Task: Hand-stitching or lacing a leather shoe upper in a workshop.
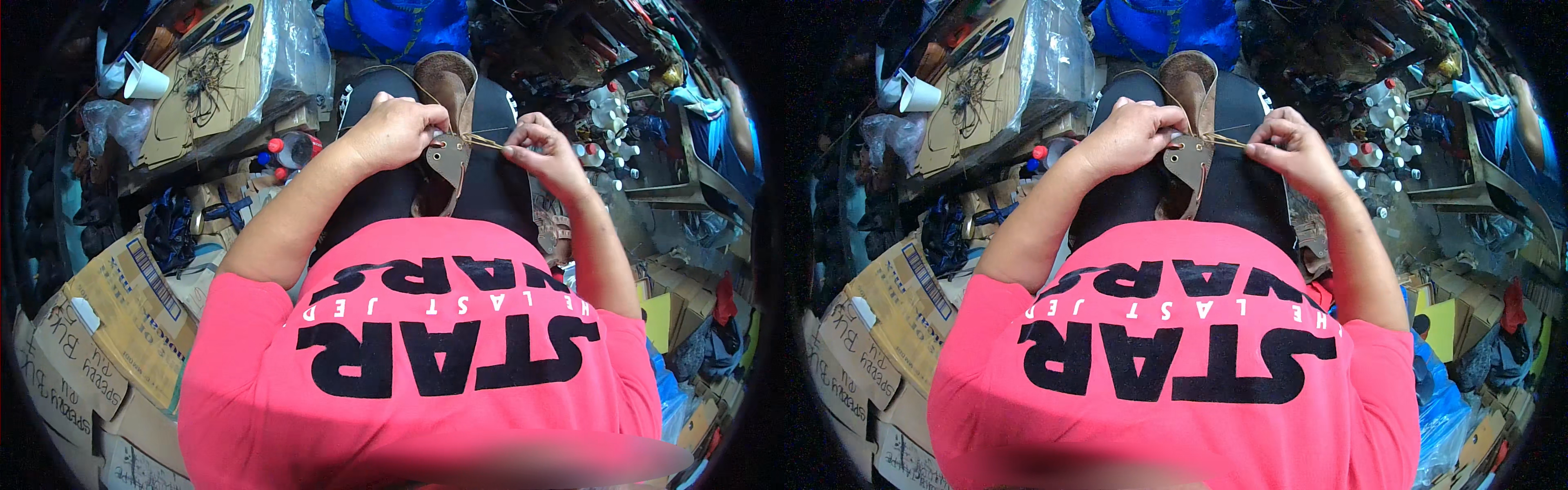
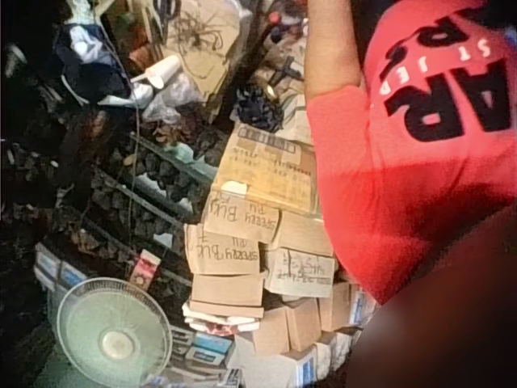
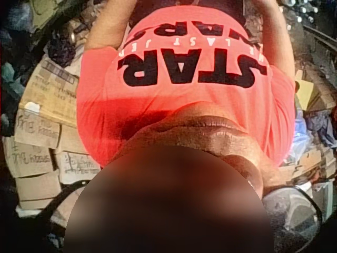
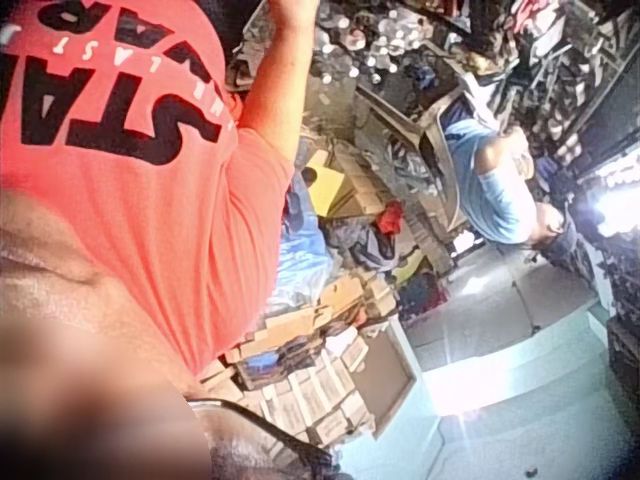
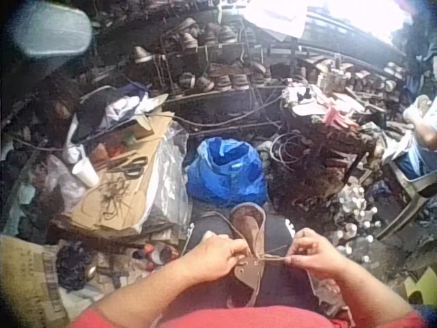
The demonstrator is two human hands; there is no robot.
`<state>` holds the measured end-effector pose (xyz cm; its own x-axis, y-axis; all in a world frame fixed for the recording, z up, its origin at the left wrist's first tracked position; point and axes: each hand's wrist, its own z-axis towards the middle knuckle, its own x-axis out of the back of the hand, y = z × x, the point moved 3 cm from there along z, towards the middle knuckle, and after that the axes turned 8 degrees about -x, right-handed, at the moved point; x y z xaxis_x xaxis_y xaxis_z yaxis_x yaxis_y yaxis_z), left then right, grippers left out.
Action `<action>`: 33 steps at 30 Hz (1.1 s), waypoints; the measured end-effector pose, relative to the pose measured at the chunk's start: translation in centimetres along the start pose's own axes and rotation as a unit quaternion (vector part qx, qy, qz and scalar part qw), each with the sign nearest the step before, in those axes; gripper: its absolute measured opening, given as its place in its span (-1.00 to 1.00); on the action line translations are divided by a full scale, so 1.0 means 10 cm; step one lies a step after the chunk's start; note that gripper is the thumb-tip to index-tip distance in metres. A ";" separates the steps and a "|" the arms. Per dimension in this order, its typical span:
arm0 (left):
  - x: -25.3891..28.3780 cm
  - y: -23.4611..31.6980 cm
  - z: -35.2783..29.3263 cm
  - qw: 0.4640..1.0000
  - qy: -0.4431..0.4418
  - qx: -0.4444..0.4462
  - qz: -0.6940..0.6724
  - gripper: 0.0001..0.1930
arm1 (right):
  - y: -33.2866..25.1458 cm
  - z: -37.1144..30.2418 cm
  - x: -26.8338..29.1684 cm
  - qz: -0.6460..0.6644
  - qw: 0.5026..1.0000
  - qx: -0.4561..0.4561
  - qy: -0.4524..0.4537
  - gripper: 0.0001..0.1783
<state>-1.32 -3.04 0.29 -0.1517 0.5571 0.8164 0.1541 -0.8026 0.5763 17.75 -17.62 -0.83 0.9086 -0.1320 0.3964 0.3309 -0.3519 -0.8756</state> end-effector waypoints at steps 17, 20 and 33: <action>0.03 0.03 0.00 0.999 -0.038 0.002 0.034 -0.86 | -0.55 0.18 0.18 -0.366 0.897 0.231 0.093 -0.83; 0.01 0.02 0.02 0.998 -0.044 -0.021 0.041 -0.87 | -0.66 0.16 -0.08 -0.484 0.837 0.256 0.018 -0.88; 0.48 -0.40 -0.81 0.997 0.017 -0.009 0.081 -0.91 | -0.01 0.01 0.64 -0.442 0.893 0.074 0.043 -0.91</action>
<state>-10.53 1.15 1.62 -0.1592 0.4127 0.8968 0.1618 -0.8852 0.4361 23.56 -18.37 1.81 0.2543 0.0626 0.9651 0.9451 -0.2279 -0.2343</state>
